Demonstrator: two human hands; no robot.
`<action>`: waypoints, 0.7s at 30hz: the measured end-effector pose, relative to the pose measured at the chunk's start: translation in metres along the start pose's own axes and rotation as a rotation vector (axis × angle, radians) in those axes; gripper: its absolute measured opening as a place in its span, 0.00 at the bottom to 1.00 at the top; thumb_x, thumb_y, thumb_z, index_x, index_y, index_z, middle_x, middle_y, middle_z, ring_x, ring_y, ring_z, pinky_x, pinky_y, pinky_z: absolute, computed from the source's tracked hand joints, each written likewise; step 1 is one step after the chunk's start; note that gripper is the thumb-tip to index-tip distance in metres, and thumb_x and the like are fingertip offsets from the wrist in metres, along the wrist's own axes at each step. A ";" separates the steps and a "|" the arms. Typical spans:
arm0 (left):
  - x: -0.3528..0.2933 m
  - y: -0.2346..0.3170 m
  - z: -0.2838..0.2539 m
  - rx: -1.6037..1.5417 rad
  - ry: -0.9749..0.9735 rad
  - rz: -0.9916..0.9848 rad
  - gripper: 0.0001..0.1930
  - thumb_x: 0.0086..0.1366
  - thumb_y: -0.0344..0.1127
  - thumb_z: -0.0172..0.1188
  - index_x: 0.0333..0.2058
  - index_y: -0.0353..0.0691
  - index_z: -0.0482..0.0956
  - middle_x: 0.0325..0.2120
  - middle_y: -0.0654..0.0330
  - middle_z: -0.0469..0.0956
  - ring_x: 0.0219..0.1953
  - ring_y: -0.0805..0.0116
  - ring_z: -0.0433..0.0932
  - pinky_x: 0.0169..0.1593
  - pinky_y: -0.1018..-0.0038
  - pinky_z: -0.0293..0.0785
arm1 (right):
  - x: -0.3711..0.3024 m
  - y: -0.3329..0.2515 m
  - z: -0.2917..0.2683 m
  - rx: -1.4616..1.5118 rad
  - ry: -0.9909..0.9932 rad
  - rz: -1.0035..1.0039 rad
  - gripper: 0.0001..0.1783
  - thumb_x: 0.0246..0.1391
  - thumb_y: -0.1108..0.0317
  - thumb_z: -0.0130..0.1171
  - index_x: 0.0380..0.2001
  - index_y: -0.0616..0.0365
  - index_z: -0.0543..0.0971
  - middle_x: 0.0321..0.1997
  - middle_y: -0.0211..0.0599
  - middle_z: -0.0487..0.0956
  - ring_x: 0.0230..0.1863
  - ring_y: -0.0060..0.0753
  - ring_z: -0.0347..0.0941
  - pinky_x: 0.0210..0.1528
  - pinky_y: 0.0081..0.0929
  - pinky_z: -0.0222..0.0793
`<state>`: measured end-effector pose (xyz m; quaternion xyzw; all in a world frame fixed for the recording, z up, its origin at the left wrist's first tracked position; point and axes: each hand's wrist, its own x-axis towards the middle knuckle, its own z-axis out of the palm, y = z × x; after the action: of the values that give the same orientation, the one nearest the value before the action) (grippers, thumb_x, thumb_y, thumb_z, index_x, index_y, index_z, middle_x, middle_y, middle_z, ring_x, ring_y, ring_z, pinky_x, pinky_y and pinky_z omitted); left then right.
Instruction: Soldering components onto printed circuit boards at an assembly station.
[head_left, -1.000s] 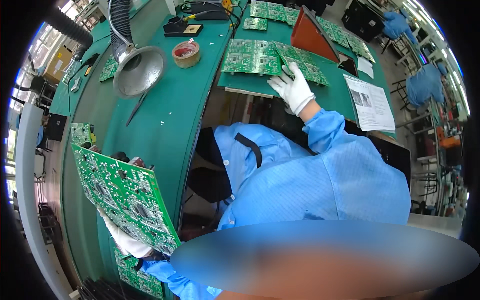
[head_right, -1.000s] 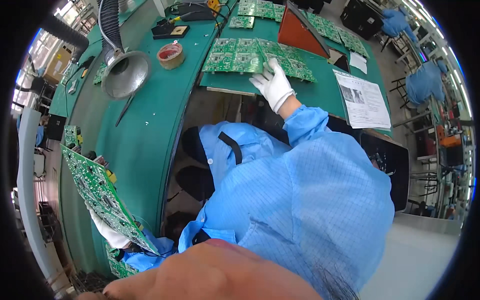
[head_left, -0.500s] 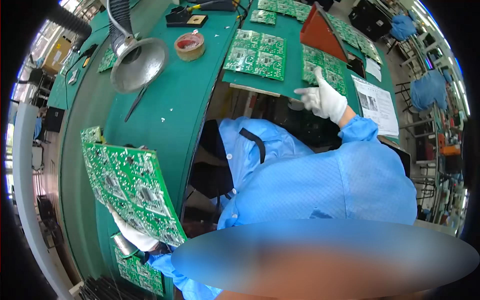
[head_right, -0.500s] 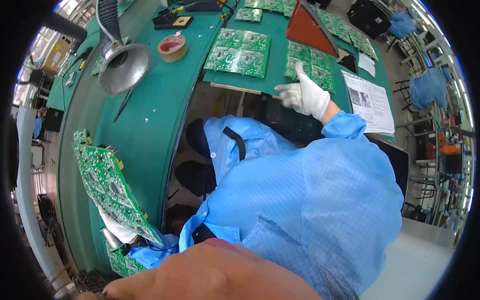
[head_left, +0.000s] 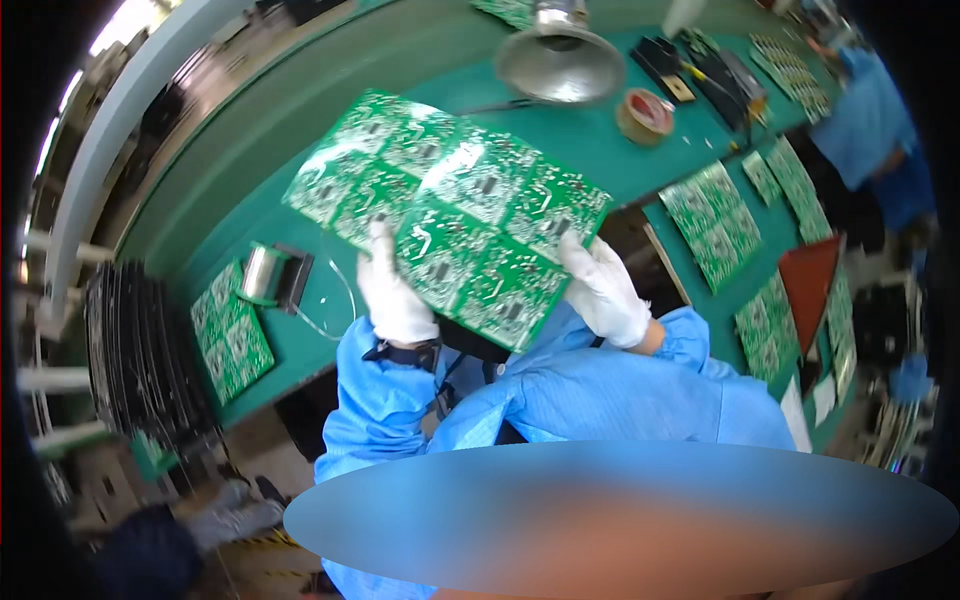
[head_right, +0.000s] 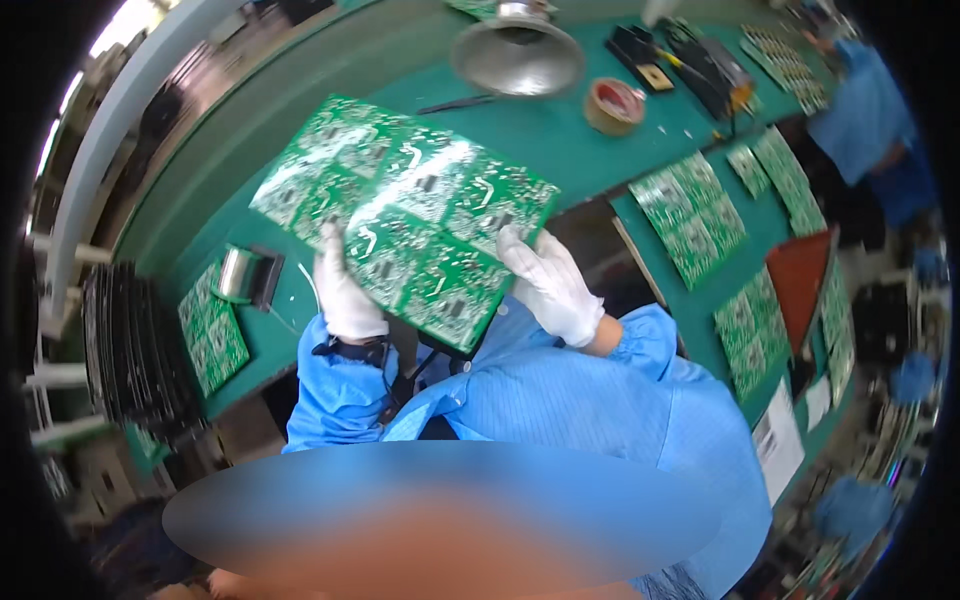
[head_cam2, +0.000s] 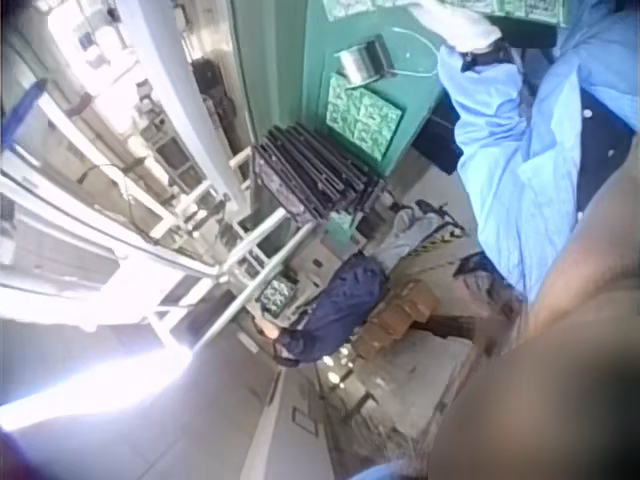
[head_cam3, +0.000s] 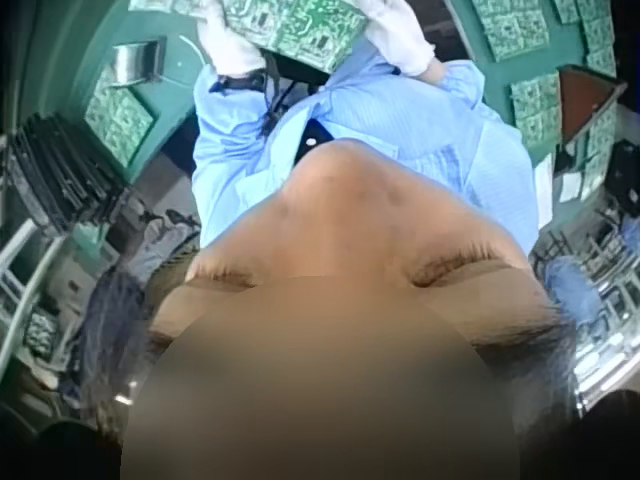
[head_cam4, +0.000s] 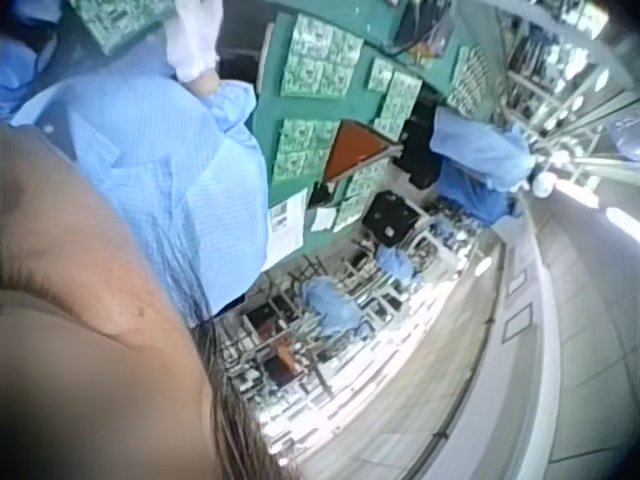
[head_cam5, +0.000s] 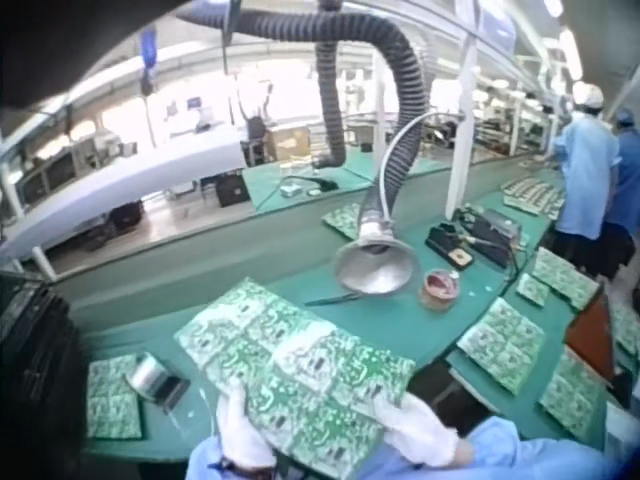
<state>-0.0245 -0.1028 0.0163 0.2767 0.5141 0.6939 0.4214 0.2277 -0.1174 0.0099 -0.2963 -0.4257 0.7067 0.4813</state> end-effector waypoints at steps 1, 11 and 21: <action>-0.001 -0.007 0.000 -0.016 -0.042 0.064 0.26 0.77 0.49 0.54 0.57 0.28 0.75 0.50 0.51 0.80 0.51 0.63 0.77 0.57 0.65 0.72 | 0.009 0.004 -0.001 0.000 0.041 -0.047 0.30 0.71 0.51 0.55 0.64 0.63 0.69 0.60 0.36 0.77 0.56 0.30 0.75 0.55 0.30 0.71; 0.033 0.004 -0.003 -0.473 -0.045 -0.328 0.30 0.76 0.45 0.55 0.67 0.32 0.57 0.67 0.31 0.57 0.71 0.35 0.56 0.73 0.46 0.58 | 0.014 -0.005 -0.045 -0.003 0.181 -0.142 0.25 0.70 0.58 0.56 0.61 0.67 0.71 0.57 0.35 0.76 0.57 0.27 0.73 0.62 0.29 0.66; 0.097 -0.017 0.061 -0.452 -0.017 -0.316 0.48 0.69 0.66 0.57 0.72 0.37 0.51 0.67 0.37 0.62 0.62 0.32 0.70 0.59 0.43 0.74 | 0.014 -0.018 -0.073 0.200 0.262 -0.044 0.27 0.72 0.57 0.54 0.65 0.64 0.68 0.66 0.42 0.74 0.64 0.37 0.71 0.68 0.39 0.64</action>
<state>-0.0172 0.0126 0.0153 0.0978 0.3794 0.7143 0.5799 0.2907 -0.0783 -0.0083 -0.3272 -0.2934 0.6900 0.5751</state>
